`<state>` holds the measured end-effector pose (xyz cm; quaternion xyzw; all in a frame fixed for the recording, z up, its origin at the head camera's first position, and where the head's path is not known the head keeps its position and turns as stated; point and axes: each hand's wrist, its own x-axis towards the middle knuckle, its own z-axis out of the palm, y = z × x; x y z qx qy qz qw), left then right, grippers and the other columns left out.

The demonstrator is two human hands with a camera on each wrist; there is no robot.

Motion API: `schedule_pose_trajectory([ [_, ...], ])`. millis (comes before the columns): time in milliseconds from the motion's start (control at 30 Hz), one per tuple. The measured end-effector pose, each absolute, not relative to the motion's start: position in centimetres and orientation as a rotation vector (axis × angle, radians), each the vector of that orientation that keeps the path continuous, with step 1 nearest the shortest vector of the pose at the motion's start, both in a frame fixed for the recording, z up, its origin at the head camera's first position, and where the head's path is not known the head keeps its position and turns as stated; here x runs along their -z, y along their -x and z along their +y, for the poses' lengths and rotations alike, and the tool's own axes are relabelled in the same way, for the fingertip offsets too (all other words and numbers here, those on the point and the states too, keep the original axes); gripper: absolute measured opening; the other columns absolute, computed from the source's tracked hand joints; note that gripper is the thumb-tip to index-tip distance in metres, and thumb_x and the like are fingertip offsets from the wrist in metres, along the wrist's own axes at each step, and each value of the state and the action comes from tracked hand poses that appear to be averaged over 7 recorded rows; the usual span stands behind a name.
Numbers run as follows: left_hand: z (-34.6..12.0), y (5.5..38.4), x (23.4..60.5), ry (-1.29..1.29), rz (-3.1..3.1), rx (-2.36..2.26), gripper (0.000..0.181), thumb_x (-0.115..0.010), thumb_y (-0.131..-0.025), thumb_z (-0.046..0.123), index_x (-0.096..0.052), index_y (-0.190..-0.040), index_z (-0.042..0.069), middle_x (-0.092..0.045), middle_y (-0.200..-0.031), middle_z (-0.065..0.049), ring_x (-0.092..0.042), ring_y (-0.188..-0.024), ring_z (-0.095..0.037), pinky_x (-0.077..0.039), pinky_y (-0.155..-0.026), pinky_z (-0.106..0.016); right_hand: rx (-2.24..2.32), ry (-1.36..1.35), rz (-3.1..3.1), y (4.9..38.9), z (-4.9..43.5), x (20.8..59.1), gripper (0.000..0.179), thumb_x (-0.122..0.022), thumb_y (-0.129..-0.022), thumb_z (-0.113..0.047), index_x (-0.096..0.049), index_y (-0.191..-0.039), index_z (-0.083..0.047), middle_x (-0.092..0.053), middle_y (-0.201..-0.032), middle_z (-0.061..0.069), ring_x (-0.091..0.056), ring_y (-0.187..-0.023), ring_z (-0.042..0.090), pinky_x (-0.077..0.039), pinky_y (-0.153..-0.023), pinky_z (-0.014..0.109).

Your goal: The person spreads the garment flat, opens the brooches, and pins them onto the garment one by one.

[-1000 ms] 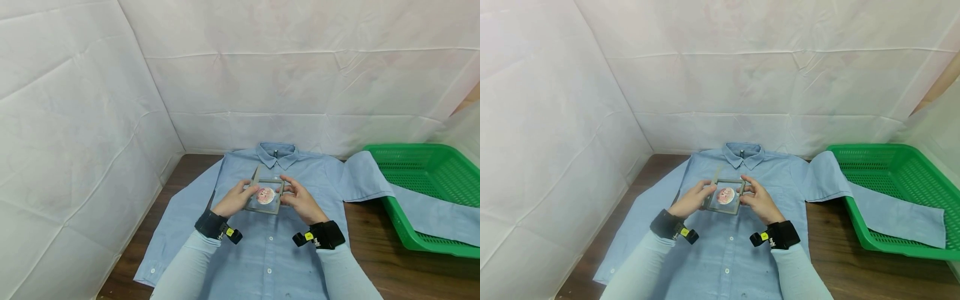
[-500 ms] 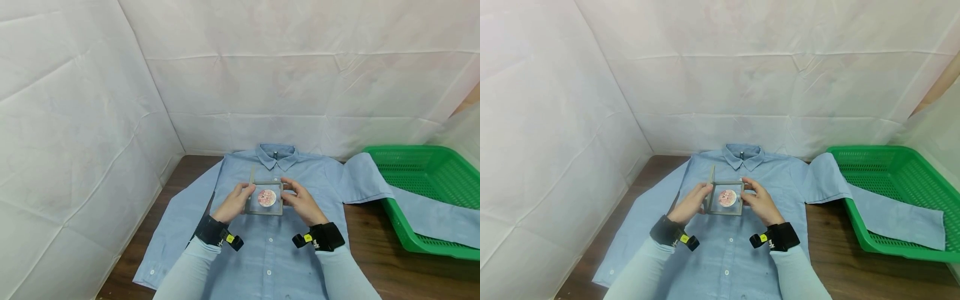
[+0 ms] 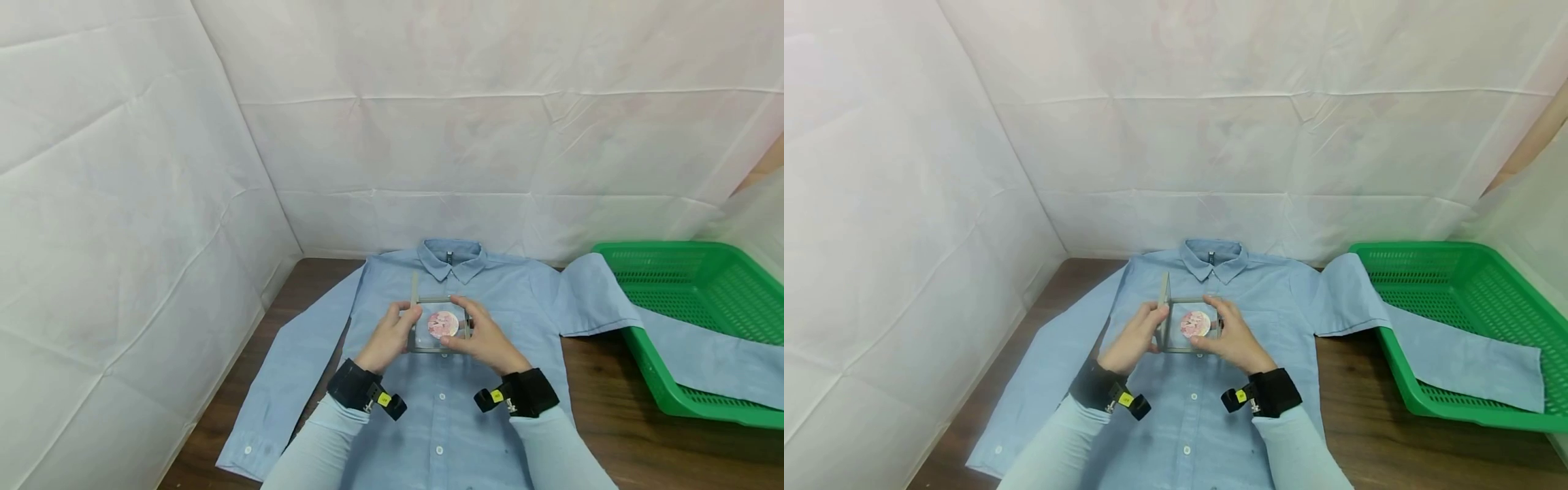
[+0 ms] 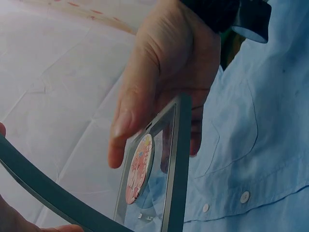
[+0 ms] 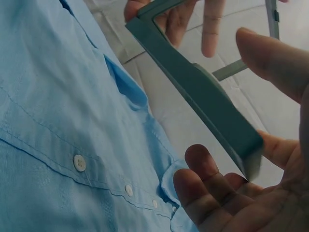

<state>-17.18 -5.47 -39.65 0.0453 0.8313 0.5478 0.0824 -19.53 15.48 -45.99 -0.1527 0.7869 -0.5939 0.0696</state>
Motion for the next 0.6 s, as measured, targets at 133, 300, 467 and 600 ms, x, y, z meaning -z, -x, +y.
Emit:
schedule_pose_trajectory([
  [133, -5.2, 17.1, 39.7, -0.141, 2.459, -1.65, 0.069, -0.044, -0.095, 0.059, -0.035, -0.142, 0.01, -0.051, -0.121, -0.018, -0.053, -0.103, -0.039, -0.049, -0.076, -0.044, 1.774, 0.49, 2.386, 19.6, 15.3, 46.2, 0.088, -0.081, -0.079, -0.03, -0.03, -0.151, -0.019, -0.01, -0.156, 0.019, -0.032, -0.132, 0.042, -0.04, -0.094, 0.053],
  [300, -4.8, 16.5, 38.8, -0.155, 2.432, -1.657, 0.063, -0.043, -0.098, 0.051, -0.033, -0.143, 0.008, -0.05, -0.12, -0.021, -0.052, -0.099, -0.041, -0.048, -0.076, -0.046, 1.787, 0.475, 2.367, 19.7, 15.2, 46.4, 0.09, -0.082, -0.077, -0.032, -0.032, -0.15, -0.022, -0.012, -0.154, 0.018, -0.05, -0.111, 0.031, -0.049, -0.08, 0.038],
  [467, -4.6, 16.7, 39.4, -0.141, 2.442, -1.656, 0.069, -0.044, -0.095, 0.06, -0.033, -0.143, 0.012, -0.052, -0.121, -0.017, -0.054, -0.094, -0.034, -0.048, -0.074, -0.042, 1.792, 0.46, 2.368, 19.7, 15.2, 46.4, 0.089, -0.083, -0.075, -0.033, -0.034, -0.149, -0.024, -0.018, -0.151, 0.015, -0.054, -0.104, 0.027, -0.051, -0.078, 0.036],
  [600, -4.5, 16.8, 39.6, -0.14, 2.449, -1.659, 0.072, -0.045, -0.092, 0.064, -0.034, -0.143, 0.014, -0.051, -0.123, -0.018, -0.054, -0.093, -0.03, -0.048, -0.075, -0.044, 1.786, 0.419, 2.379, 19.7, 15.2, 46.4, 0.081, -0.083, -0.077, -0.028, -0.04, -0.145, -0.022, -0.019, -0.151, 0.015, -0.056, -0.1, 0.027, -0.052, -0.075, 0.035],
])
